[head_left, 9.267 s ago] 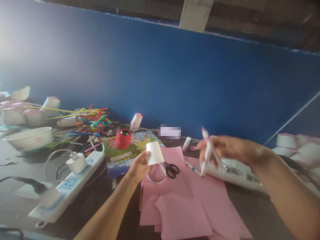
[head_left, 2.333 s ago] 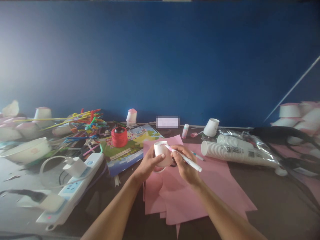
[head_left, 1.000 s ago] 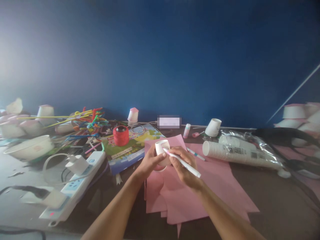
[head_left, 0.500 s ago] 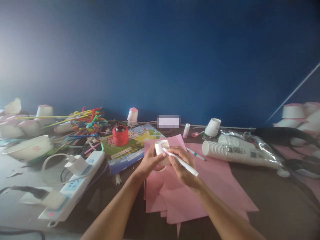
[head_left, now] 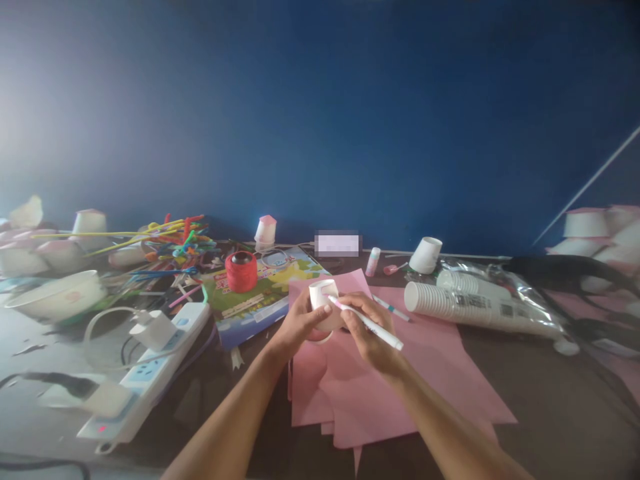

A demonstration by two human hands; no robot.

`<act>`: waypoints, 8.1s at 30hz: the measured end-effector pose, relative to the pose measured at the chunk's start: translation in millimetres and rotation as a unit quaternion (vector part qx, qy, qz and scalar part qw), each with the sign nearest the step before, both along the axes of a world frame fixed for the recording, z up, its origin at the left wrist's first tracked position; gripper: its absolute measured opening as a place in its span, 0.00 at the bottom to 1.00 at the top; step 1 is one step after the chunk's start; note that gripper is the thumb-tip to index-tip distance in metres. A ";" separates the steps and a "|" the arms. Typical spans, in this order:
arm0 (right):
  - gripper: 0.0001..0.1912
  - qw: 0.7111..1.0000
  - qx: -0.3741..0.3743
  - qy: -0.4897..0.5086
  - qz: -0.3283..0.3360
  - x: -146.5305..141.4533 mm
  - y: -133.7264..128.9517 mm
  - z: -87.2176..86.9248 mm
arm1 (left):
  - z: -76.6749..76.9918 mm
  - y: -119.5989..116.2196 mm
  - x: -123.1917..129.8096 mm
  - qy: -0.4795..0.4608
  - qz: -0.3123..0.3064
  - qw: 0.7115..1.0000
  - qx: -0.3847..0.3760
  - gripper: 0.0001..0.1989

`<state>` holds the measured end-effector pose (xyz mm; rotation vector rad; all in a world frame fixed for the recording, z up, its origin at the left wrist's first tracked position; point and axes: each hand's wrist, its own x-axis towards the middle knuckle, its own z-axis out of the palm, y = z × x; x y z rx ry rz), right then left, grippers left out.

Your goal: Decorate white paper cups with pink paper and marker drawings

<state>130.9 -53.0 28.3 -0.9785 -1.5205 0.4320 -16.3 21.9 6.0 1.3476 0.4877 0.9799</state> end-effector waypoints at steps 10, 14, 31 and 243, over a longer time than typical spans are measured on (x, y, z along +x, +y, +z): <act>0.08 0.996 -0.044 0.073 -0.033 3.2 3.3 -3.2 | 5.4 -2.7 -0.4 -0.017 -0.005 1.000 -0.013 0.24; 0.09 0.995 -0.043 0.080 -0.043 3.6 4.3 -2.4 | 5.4 -2.8 0.0 -0.021 -0.008 1.000 -0.021 0.25; 0.08 0.998 -0.023 0.040 -0.035 2.0 -0.9 2.5 | 0.9 0.0 -0.4 0.000 -0.007 1.000 -0.011 0.26; 0.09 0.992 -0.041 0.101 -0.063 3.5 4.5 -6.9 | 10.9 -4.5 -2.8 -0.055 -0.049 0.994 -0.080 0.20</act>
